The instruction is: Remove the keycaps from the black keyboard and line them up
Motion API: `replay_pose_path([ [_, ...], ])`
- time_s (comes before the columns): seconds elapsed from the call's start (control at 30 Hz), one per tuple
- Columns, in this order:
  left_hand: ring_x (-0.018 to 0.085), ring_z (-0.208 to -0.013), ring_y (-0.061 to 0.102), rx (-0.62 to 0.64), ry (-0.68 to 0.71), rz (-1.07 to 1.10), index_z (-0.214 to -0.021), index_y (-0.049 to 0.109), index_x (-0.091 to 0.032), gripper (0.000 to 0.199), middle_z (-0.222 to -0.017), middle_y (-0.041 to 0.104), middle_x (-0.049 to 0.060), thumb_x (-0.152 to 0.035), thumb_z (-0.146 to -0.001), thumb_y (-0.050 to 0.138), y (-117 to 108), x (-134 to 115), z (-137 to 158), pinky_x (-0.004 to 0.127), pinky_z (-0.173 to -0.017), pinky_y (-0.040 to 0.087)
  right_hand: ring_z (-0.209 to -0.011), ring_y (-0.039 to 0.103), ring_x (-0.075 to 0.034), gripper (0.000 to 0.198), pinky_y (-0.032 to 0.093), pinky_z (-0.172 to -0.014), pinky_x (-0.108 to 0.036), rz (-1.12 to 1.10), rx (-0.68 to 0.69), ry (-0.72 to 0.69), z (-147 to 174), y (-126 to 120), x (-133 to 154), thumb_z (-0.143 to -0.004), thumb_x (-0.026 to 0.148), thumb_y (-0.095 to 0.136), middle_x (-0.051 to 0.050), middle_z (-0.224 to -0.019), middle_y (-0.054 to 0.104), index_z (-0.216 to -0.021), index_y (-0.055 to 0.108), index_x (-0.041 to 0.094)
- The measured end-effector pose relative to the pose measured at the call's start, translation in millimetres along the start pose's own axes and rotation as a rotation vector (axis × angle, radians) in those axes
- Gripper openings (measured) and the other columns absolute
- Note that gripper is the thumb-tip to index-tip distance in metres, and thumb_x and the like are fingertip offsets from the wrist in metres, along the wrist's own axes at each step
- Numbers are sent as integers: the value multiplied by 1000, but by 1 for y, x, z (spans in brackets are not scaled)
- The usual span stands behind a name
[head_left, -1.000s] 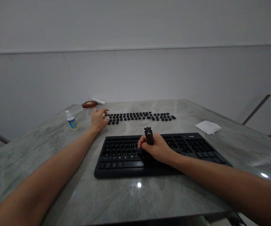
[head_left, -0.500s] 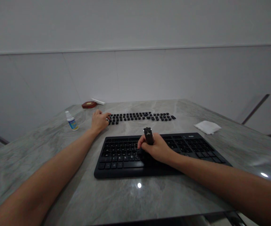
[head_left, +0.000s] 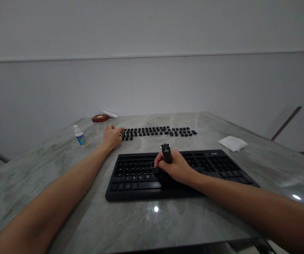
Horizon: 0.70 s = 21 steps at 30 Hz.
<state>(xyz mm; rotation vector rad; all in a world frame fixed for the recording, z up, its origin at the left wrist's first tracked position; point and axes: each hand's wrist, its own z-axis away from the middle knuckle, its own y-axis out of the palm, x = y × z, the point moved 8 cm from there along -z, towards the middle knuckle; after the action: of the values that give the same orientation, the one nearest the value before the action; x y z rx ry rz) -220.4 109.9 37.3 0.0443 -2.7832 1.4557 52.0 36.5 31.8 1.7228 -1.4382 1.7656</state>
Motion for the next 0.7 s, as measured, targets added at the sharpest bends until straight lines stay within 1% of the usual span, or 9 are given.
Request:
replay_pose_path([
  [0.23, 32, -93, 48, -122, 16, 26, -108, 71, -20, 44, -89, 70, 10, -7, -72, 50, -13, -3, 3, 47, -81, 38, -50, 39, -9, 20, 31, -55, -24, 2, -8, 4, -1, -1, -1, -67, 4, 51, 6, -47, 43, -60, 65, 16],
  [0.3, 31, -94, 49, -135, 47, 38, -107, 71, -20, 43, -91, 71, 9, -6, -73, 49, -16, -11, 1, 47, -82, 39, -50, 39, -9, 19, 30, -54, -24, -14, -10, 19, -2, -2, -3, -68, 5, 51, 6, -48, 43, -62, 64, 16],
  [0.37, 29, -93, 51, -124, 112, 69, -103, 72, -21, 41, -92, 72, 7, -6, -74, 49, -20, -25, -2, 45, -84, 41, -50, 39, -9, 18, 31, -54, -24, -38, -16, 23, -2, -3, -4, -68, 6, 51, 6, -49, 44, -63, 64, 16],
  [0.4, 28, -93, 52, -105, 161, 101, -101, 72, -21, 40, -92, 72, 7, -5, -74, 48, -23, -36, -3, 44, -85, 42, -50, 39, -9, 18, 32, -54, -24, -49, -20, 22, -2, -3, -4, -68, 5, 50, 6, -49, 44, -64, 63, 16],
  [0.43, 26, -92, 53, -62, 245, 162, -99, 72, -20, 39, -92, 72, 6, -4, -74, 47, -26, -52, -2, 42, -86, 44, -50, 40, -9, 18, 32, -55, -24, -56, -21, 18, -1, -4, -5, -68, 5, 50, 6, -50, 44, -64, 63, 16],
  [0.5, 23, -91, 57, 71, 413, 307, -97, 71, -19, 39, -93, 71, 6, -3, -75, 44, -35, -87, 8, 38, -86, 46, -51, 41, -9, 17, 33, -56, -24, -55, -15, -5, -1, -3, -4, -68, 5, 49, 6, -51, 45, -65, 62, 16],
  [0.57, 21, -95, 60, 223, 541, 396, -98, 70, -19, 36, -97, 69, 6, -5, -78, 43, -48, -121, 28, 36, -88, 47, -54, 42, -10, 16, 34, -57, -24, -38, 6, -65, 0, -2, 0, -68, 5, 49, 5, -54, 47, -67, 61, 16],
  [0.63, 20, -94, 61, 341, 604, 464, -100, 67, -21, 34, -100, 67, 6, -8, -80, 45, -62, -149, 52, 35, -87, 48, -58, 46, -11, 15, 36, -59, -24, -4, 30, -148, 1, 0, 5, -68, 5, 49, 4, -59, 50, -68, 59, 17],
  [0.7, 20, -89, 61, 392, 585, 533, -96, 66, -24, 34, -96, 66, 5, -6, -78, 44, -75, -164, 72, 32, -80, 50, -62, 48, -11, 15, 37, -61, -24, 49, 49, -215, 3, 2, 9, -67, 5, 50, 3, -64, 54, -71, 57, 17],
])
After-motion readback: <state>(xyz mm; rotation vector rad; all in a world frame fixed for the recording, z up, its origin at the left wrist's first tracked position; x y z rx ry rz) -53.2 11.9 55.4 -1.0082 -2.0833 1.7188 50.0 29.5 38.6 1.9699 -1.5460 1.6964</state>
